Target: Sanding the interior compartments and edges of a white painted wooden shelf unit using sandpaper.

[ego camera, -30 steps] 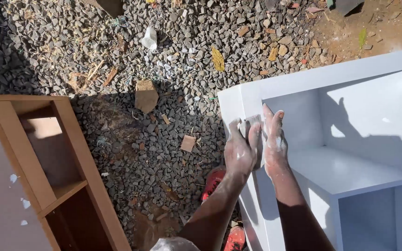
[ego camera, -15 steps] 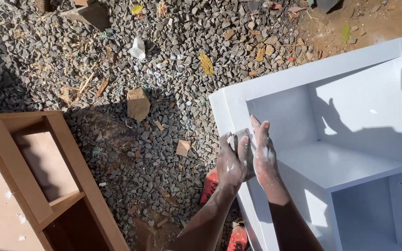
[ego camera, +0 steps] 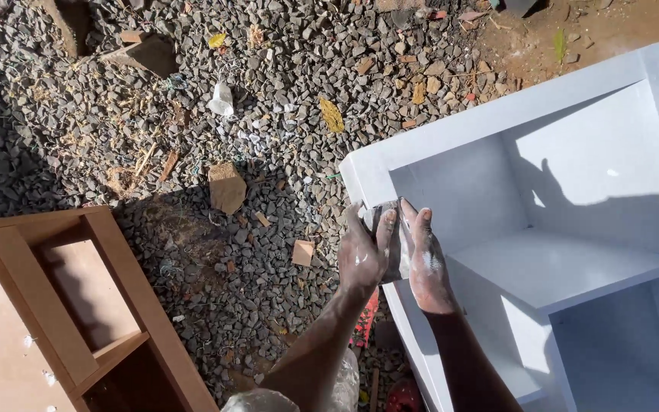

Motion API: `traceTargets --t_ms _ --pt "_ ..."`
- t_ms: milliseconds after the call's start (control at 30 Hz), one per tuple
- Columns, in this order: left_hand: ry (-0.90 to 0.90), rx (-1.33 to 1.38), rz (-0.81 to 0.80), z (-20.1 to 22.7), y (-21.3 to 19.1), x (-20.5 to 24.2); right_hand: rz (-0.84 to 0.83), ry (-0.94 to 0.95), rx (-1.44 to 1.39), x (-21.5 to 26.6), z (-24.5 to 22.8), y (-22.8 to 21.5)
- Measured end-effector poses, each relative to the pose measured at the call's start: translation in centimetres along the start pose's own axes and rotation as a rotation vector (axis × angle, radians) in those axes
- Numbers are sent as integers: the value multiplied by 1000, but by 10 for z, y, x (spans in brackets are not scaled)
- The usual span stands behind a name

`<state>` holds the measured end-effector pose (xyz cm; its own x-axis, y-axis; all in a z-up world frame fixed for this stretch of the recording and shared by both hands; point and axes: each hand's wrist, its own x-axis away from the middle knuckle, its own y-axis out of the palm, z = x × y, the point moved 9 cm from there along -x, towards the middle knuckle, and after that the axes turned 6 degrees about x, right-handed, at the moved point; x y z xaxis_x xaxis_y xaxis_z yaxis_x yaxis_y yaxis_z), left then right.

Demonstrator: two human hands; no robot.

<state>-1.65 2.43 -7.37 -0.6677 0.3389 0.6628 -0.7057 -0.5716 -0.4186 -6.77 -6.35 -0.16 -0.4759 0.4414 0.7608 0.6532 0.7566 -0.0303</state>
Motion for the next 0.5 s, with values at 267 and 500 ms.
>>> traceTargets --t_ms 267,500 --pt "378 -95 181 -21 25 -8 -9 15 -38 -21 52 -35" --pt "-142 -436 -309 -91 35 144 70 -69 123 50 102 -69"
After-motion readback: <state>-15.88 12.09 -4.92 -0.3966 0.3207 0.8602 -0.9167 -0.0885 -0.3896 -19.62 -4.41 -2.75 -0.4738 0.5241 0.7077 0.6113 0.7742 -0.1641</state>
